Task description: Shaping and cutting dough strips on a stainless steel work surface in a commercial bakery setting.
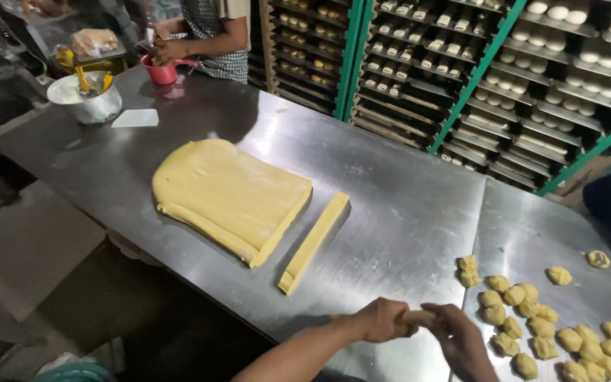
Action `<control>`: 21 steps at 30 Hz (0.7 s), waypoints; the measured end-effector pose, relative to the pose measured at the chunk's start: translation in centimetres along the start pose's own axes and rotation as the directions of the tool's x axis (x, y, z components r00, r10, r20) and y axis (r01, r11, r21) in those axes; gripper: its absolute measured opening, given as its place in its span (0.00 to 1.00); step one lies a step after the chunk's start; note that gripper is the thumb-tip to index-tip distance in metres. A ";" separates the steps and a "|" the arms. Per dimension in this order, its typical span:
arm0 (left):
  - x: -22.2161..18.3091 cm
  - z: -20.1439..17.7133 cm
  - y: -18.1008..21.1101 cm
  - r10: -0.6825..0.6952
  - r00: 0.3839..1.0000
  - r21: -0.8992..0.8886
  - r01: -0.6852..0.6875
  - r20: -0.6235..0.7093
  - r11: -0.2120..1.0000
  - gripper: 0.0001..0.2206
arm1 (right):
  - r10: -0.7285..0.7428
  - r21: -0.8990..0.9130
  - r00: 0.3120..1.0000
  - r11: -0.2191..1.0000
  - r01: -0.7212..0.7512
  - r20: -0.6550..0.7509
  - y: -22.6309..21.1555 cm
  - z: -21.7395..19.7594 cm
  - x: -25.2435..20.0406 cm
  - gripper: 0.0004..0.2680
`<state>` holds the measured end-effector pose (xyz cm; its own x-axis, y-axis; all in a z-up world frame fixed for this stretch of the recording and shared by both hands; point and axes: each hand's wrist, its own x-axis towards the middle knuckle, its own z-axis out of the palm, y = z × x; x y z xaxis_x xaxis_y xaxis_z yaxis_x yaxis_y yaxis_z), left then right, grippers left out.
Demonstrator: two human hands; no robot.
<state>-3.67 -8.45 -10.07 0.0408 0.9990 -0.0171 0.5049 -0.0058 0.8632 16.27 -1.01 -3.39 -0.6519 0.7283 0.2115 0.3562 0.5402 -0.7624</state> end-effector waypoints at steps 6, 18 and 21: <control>1.2 -2.4 5.3 -0.019 0.999 -0.156 0.023 0.028 0.988 0.14 | 0.310 -0.064 0.948 0.950 -0.306 0.070 -3.3 -3.2 2.1 0.09; 5.9 2.2 9.2 -0.026 0.999 0.303 0.035 -0.033 0.952 0.12 | 0.249 -0.109 0.906 0.947 -0.302 -0.343 0.7 -0.9 3.1 0.11; 5.6 1.5 10.8 0.009 0.999 0.314 0.007 -0.049 0.949 0.13 | 0.231 -0.232 0.887 0.911 -0.342 -0.400 1.2 -1.4 2.8 0.12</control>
<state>3.27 -3.01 -1.60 0.0033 0.9999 0.0155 0.7504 -0.0128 0.6609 15.85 2.29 -2.88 -0.2284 0.9394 0.2557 0.7027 0.3409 -0.6245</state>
